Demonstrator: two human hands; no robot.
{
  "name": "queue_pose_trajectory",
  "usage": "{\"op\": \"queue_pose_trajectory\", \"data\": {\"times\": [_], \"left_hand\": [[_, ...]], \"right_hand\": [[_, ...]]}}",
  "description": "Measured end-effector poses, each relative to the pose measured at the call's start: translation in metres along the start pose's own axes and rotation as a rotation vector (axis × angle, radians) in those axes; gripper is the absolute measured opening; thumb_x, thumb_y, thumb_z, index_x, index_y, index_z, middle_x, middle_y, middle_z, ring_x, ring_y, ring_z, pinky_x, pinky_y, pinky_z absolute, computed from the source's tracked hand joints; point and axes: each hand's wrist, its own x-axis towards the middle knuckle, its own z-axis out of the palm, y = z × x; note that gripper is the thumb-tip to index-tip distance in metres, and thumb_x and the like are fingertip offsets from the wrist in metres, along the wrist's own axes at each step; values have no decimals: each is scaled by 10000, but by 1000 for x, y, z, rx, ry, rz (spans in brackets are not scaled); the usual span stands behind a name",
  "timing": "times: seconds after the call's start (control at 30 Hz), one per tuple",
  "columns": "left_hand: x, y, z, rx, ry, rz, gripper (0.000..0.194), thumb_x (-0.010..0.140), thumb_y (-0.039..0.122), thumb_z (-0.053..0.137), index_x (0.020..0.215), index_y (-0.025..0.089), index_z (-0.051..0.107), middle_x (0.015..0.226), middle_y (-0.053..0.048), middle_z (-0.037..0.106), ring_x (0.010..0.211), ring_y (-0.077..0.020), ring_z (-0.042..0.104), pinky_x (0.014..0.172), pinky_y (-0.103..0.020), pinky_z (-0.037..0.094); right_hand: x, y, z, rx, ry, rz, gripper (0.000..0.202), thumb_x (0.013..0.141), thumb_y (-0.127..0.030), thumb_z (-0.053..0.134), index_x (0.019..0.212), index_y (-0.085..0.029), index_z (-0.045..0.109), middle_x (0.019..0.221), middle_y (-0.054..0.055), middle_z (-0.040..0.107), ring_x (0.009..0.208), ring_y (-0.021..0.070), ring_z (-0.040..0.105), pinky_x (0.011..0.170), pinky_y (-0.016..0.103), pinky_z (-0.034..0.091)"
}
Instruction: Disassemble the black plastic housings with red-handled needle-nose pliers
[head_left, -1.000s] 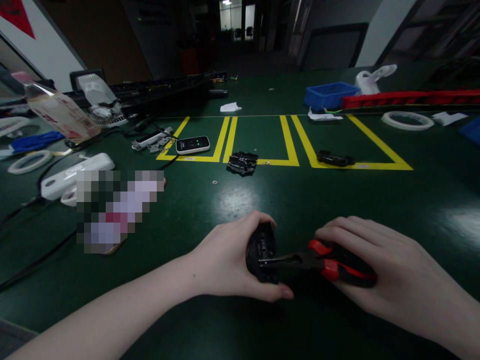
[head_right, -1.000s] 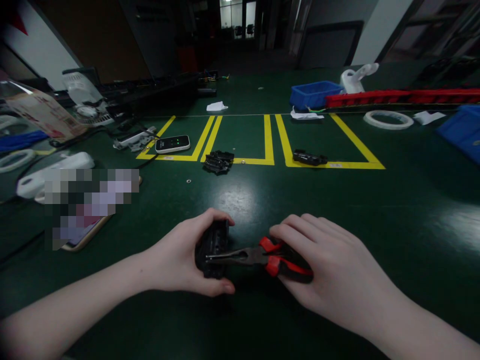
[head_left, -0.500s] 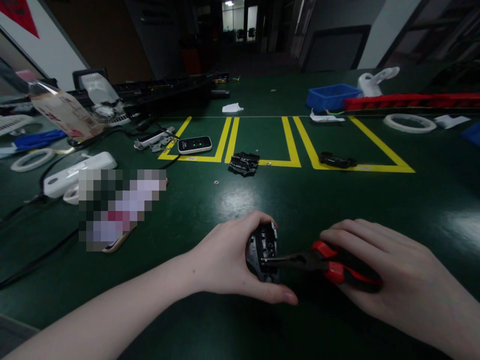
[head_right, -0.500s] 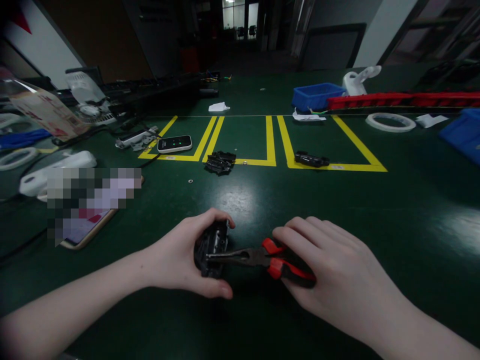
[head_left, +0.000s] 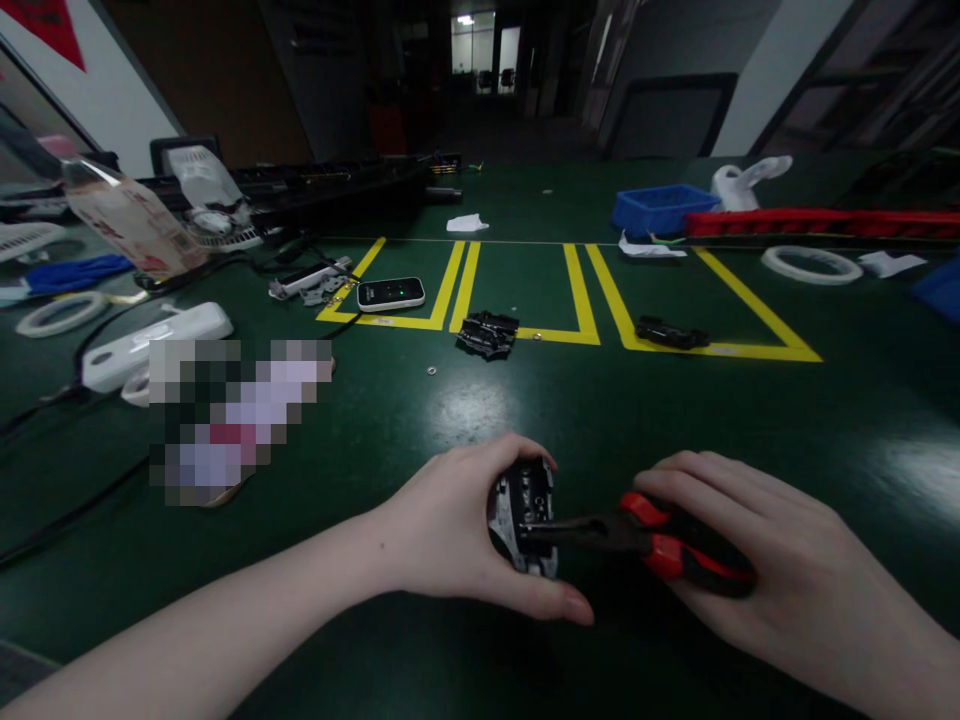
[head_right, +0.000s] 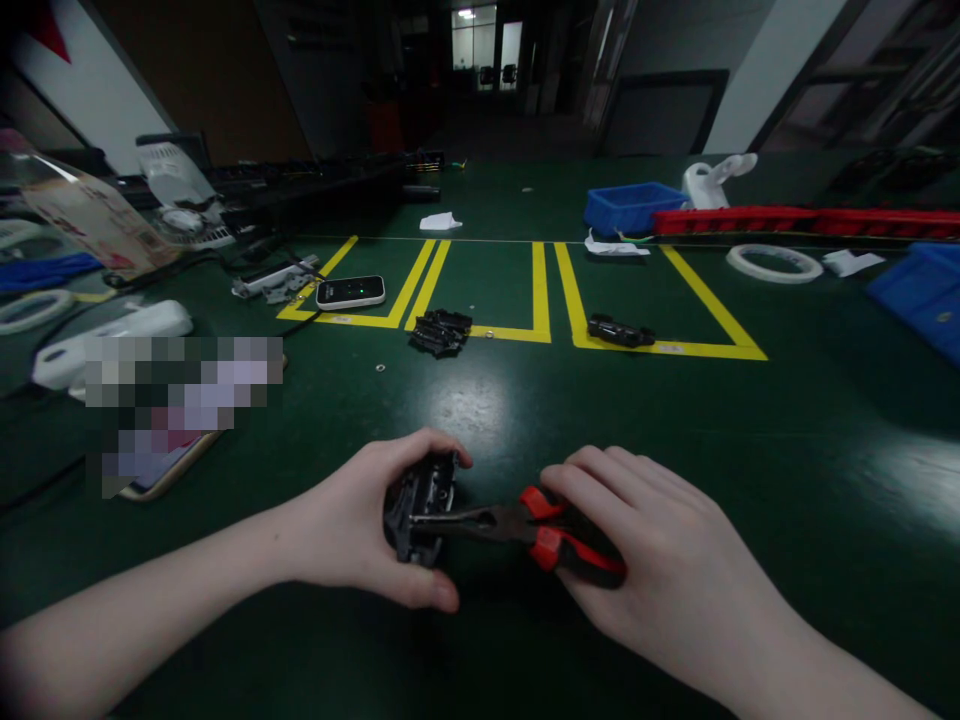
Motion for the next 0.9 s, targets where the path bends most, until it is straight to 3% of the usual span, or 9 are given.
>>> {"op": "queue_pose_trajectory", "data": {"times": [0.3,0.53,0.67,0.9], "left_hand": [[1,-1,1,53,29,24,732,675,448,846,1264,194,493,1075,-66,653,906,-235,621,764,-359,495],[1,-2,1,30,67,64,687,624,489,874,1158,199,553,963,-28,645,796,-190,593,678,-303,467],[1,-3,1,51,61,59,703,619,519,869,1158,197,553,989,-38,656,822,-202,610,705,-316,477],[2,-5,6,201,116,76,709,677,457,824,1246,192,495,1060,-66,651,870,-226,620,715,-345,489]], "right_hand": [[5,-1,1,147,-152,111,218,780,-265,586,993,-282,630,899,37,702,754,223,687,596,348,568],[-5,14,3,-140,-26,-105,608,760,-259,584,1364,-281,513,1129,97,696,951,317,686,736,469,591],[-3,9,4,-151,-3,-86,483,732,-198,540,1212,-236,581,1071,111,683,925,304,667,745,463,569],[6,6,14,39,-67,24,295,750,-240,573,1041,-250,616,968,84,688,831,252,673,670,389,560]]}}
